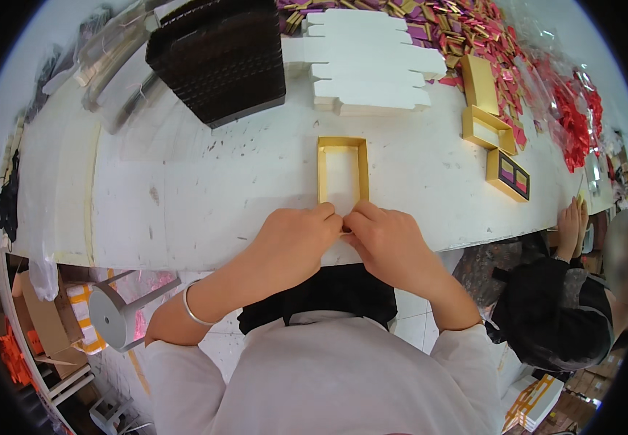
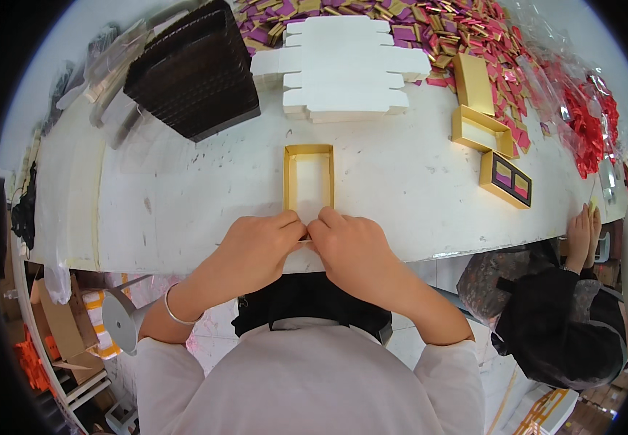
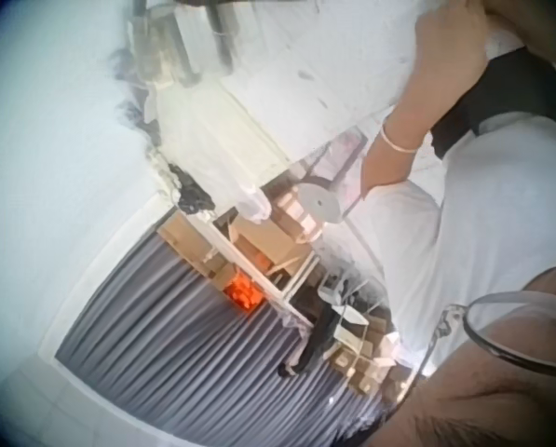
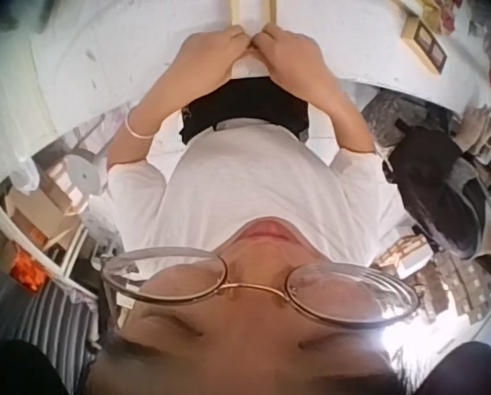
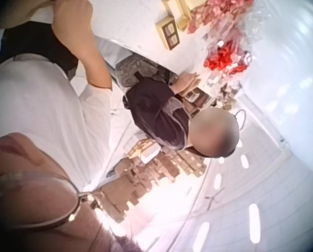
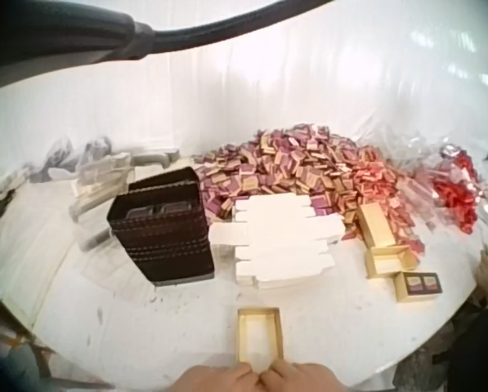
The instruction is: The person folds flat cardboard pieces into small rectangular boxes, places a black plastic tray inside, and adds two small colorful packets. The process is repeated multiple times on a white table with stacks of materials nearby.
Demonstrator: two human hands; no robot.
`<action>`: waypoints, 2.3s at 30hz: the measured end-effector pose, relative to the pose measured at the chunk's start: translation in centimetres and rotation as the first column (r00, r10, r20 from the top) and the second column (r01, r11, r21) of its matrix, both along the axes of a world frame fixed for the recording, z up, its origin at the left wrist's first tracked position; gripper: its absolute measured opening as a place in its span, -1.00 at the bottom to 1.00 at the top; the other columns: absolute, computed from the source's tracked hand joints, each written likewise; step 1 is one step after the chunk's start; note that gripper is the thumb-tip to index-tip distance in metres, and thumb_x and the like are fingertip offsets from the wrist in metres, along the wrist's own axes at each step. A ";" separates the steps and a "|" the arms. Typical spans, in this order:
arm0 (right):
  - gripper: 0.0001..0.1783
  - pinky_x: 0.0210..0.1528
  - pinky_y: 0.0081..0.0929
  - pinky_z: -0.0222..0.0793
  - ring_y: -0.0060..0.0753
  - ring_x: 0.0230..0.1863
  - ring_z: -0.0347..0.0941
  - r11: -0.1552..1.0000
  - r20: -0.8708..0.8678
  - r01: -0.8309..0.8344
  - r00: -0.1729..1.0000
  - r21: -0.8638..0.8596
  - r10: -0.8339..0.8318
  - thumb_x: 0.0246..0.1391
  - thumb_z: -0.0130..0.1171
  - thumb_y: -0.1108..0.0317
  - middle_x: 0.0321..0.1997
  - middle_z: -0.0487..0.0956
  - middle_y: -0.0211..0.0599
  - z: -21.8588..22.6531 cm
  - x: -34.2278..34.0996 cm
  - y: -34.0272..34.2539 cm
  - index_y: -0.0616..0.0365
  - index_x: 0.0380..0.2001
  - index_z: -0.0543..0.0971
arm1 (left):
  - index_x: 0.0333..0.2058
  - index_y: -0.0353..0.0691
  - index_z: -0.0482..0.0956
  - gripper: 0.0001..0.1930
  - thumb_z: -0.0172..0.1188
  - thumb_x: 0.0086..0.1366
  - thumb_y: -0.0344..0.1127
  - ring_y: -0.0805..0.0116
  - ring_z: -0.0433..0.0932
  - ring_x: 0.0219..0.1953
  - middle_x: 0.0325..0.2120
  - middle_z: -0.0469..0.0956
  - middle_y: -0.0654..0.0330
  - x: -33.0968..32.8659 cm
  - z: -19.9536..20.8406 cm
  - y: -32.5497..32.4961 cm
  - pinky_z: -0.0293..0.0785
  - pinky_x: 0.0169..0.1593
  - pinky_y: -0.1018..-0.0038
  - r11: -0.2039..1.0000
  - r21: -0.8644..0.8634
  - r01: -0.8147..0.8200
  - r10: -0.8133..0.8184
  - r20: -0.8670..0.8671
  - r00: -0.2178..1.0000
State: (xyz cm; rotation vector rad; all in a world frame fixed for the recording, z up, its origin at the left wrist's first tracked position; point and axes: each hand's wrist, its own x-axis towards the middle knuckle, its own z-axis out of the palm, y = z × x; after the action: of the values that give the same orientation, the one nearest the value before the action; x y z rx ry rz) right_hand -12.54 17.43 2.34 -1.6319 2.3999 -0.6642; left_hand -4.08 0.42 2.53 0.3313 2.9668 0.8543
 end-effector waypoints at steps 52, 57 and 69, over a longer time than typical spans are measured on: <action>-0.80 -0.07 -0.29 0.25 -0.19 -0.20 0.38 0.912 -0.566 -0.385 0.787 -0.143 0.244 -0.26 0.25 0.56 -0.32 0.44 -0.24 12.9 -9.5 -16.9 0.23 -0.45 0.50 | 0.15 -0.13 0.22 -0.29 0.35 0.01 -0.30 0.08 0.29 0.08 -0.02 0.37 0.12 -4.3 -3.4 -4.1 0.12 0.20 0.17 0.926 0.369 0.077 0.011 -0.230 0.973; -0.85 -0.15 -0.31 0.20 -0.21 -0.31 0.36 0.934 -0.477 -0.342 0.841 -0.104 0.255 -0.19 0.25 0.53 -0.45 0.37 -0.28 13.3 -10.5 -16.9 0.16 -0.51 0.47 | 0.18 -0.11 0.22 -0.28 0.33 0.02 -0.30 0.11 0.29 0.09 -0.02 0.38 0.13 -4.6 -2.3 -4.2 0.09 0.23 0.17 0.934 0.355 0.039 0.006 -0.125 0.992; -0.73 -0.20 -0.65 0.27 -0.67 -0.24 0.34 0.711 0.364 0.165 0.921 -0.684 0.137 0.31 -0.06 0.21 -0.30 0.53 -0.48 15.6 -11.9 -11.7 0.21 -0.27 0.49 | 0.21 -0.12 0.22 -0.19 0.38 -0.04 -0.23 0.07 0.34 0.01 -0.08 0.46 0.10 -4.4 -1.7 -4.8 0.15 0.17 0.17 0.965 0.260 -0.035 0.074 -0.139 0.988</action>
State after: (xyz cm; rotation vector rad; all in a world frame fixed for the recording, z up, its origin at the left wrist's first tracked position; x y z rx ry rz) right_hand -24.40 5.70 17.98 -1.4679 1.9469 -1.9037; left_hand -8.52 -4.38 0.82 0.3361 3.0115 1.2810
